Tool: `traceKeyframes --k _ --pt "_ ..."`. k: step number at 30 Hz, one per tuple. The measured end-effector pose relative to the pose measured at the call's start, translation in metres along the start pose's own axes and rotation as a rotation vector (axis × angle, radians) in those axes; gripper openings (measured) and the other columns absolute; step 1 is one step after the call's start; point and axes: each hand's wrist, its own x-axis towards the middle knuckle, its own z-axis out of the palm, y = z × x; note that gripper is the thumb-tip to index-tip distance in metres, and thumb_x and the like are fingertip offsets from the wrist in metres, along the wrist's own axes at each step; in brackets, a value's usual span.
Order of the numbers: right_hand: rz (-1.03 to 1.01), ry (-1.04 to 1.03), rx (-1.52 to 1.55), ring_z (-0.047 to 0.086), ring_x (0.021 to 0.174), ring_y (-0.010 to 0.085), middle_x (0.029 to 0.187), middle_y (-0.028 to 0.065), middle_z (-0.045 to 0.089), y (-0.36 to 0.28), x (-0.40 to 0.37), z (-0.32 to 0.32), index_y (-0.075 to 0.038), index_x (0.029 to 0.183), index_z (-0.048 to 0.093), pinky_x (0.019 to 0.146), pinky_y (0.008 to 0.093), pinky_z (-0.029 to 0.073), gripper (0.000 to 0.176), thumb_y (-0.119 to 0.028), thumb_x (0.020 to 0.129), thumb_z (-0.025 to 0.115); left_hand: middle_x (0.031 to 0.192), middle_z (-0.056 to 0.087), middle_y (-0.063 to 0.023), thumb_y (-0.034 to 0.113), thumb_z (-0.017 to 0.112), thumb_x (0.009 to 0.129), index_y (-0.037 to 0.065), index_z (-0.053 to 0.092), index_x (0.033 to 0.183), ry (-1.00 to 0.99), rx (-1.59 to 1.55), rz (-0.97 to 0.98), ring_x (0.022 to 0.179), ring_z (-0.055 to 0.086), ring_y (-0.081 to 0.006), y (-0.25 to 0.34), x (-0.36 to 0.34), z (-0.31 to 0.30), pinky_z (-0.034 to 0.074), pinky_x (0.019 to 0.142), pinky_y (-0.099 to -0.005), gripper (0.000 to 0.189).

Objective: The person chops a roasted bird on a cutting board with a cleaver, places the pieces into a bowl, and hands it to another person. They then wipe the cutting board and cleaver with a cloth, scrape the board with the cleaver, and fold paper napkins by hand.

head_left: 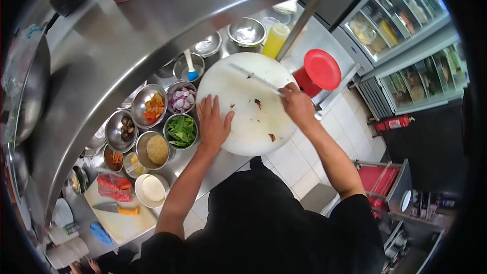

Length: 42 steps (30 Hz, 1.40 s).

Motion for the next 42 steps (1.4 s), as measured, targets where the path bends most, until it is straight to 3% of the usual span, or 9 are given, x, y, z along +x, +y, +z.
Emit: traceKeyframes --k 3,6,12,18,20,27,29,33,42 --pt "0.065 0.083 -0.097 0.064 0.070 0.0371 0.091 0.0157 0.060 0.036 -0.014 -0.017 -0.004 0.091 0.065 0.061 0.0484 0.053 0.011 -0.008 0.083 0.058 0.137 0.040 -0.0309 0.034 0.063 0.089 -0.010 0.040 0.135 -0.010 0.054 0.057 0.130 0.035 -0.0467 0.007 0.001 0.009 0.018 0.112 -0.0579 0.068" --pt "0.011 -0.023 -0.177 0.064 0.070 0.0386 0.089 0.0178 0.059 0.046 -0.019 -0.011 -0.001 0.087 0.062 0.061 0.0485 0.053 0.010 -0.003 0.081 0.054 0.137 0.041 -0.0311 0.033 0.063 0.089 -0.010 0.035 0.138 -0.110 -0.403 0.068 0.130 0.037 -0.0442 0.024 0.001 0.020 0.022 0.110 -0.0579 0.071" --pt "-0.227 -0.332 -0.068 0.065 0.070 0.0373 0.087 0.0178 0.060 0.021 -0.049 -0.032 0.000 0.082 0.062 0.063 0.0463 0.054 0.009 -0.002 0.077 0.055 0.137 0.041 -0.0322 0.035 0.062 0.089 -0.010 0.031 0.140 0.096 -0.047 -0.069 0.132 0.035 -0.0458 0.022 0.010 0.014 0.019 0.112 -0.0556 0.075" --pt "-0.209 -0.072 -0.107 0.067 0.071 0.0344 0.086 0.0192 0.062 0.061 0.006 -0.020 0.000 0.079 0.063 0.062 0.0449 0.054 0.010 -0.004 0.079 0.054 0.130 0.047 -0.0313 0.031 0.058 0.092 -0.006 0.035 0.140 -0.107 -0.479 -0.109 0.122 0.043 -0.0456 0.071 -0.014 0.019 0.022 0.111 -0.0526 0.065" --pt "-0.227 -0.021 -0.112 0.067 0.070 0.0341 0.086 0.0206 0.062 0.061 0.015 -0.004 0.001 0.078 0.062 0.061 0.0446 0.054 0.011 -0.004 0.080 0.053 0.129 0.048 -0.0301 0.028 0.056 0.094 -0.008 0.038 0.137 0.174 -0.291 -0.164 0.120 0.044 -0.0437 0.069 -0.023 0.022 0.024 0.110 -0.0525 0.059" --pt "-0.671 -0.296 -0.025 0.066 0.069 0.0344 0.086 0.0217 0.061 0.050 -0.030 -0.011 0.001 0.077 0.062 0.063 0.0435 0.055 0.010 -0.005 0.075 0.054 0.131 0.045 -0.0314 0.026 0.050 0.095 -0.010 0.031 0.140 0.325 0.034 -0.259 0.123 0.041 -0.0446 0.067 -0.054 0.031 0.024 0.110 -0.0508 0.061" --pt "-0.699 -0.382 0.022 0.066 0.071 0.0350 0.089 0.0185 0.063 0.060 -0.020 -0.024 -0.002 0.080 0.064 0.065 0.0442 0.055 0.011 -0.006 0.077 0.055 0.131 0.045 -0.0306 0.023 0.053 0.093 -0.008 0.028 0.143 0.363 0.106 -0.288 0.123 0.042 -0.0442 0.066 -0.055 0.037 0.025 0.110 -0.0504 0.063" --pt "-0.355 -0.086 0.028 0.067 0.074 0.0371 0.092 0.0194 0.064 0.065 0.028 -0.002 -0.002 0.084 0.065 0.065 0.0457 0.056 0.011 -0.006 0.082 0.055 0.130 0.046 -0.0276 0.021 0.055 0.091 -0.006 0.031 0.142 0.428 0.118 -0.293 0.121 0.043 -0.0436 0.070 -0.052 0.033 0.028 0.109 -0.0507 0.062" --pt "-0.570 -0.381 -0.088 0.066 0.071 0.0369 0.090 0.0186 0.063 0.033 -0.014 -0.011 -0.003 0.084 0.065 0.064 0.0483 0.054 0.014 -0.011 0.085 0.054 0.125 0.047 -0.0280 0.019 0.049 0.094 -0.007 0.035 0.139 0.547 0.021 -0.246 0.113 0.044 -0.0441 0.067 -0.058 0.032 0.034 0.101 -0.0487 0.054"
